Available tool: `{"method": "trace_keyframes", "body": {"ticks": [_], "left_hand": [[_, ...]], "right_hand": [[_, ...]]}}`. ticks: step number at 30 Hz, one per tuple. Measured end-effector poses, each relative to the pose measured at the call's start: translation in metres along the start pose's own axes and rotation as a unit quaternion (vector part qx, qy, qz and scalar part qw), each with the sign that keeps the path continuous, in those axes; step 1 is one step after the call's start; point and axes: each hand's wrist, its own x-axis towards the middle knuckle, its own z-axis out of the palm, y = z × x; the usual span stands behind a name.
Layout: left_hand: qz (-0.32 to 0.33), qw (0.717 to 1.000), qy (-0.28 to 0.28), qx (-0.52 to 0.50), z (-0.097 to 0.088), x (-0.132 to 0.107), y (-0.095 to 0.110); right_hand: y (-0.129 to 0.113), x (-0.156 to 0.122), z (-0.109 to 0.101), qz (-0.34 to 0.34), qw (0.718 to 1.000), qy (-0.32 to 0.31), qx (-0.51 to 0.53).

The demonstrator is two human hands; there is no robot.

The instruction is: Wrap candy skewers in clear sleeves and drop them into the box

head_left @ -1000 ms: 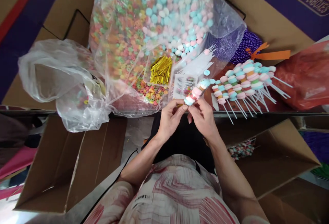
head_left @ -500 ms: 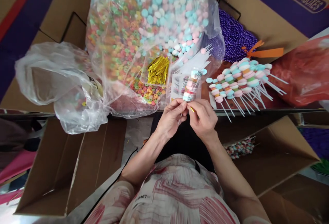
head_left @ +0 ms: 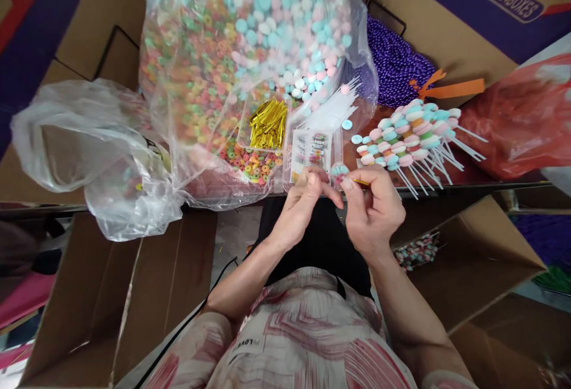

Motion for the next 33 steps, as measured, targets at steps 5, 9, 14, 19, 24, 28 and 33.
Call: {"method": "trace_keyframes", "body": {"ticks": [5,9,14,19,24,28,33], "left_hand": [[-0.012,0.999,-0.022,0.042,0.004,0.000,-0.017],[0.051,0.988,-0.030,0.141,0.014,0.001,-0.020],[0.126,0.931,-0.104,0.328,0.010,0.016,-0.028],[0.096,0.806,0.106,0.575,-0.017,0.060,-0.035],[0.044,0.757,0.114,0.641,-0.028,0.082,-0.042],[0.086,0.774,0.155,0.608,-0.028,0.079,-0.042],[0.162,0.851,0.179,0.467,-0.029,0.076,-0.037]], "right_hand": [[-0.003,-0.021,-0.006,0.106,0.991,0.002,0.087],[0.005,-0.049,-0.023,0.310,0.936,-0.053,0.155],[0.030,-0.095,-0.052,0.411,0.880,0.101,0.214],[0.082,-0.140,-0.111,0.472,0.806,0.303,0.189],[0.097,-0.143,-0.117,0.483,0.815,0.288,0.140],[0.071,-0.118,-0.074,0.442,0.857,0.216,0.149],[0.043,-0.094,-0.036,0.362,0.926,0.062,0.085]]}}
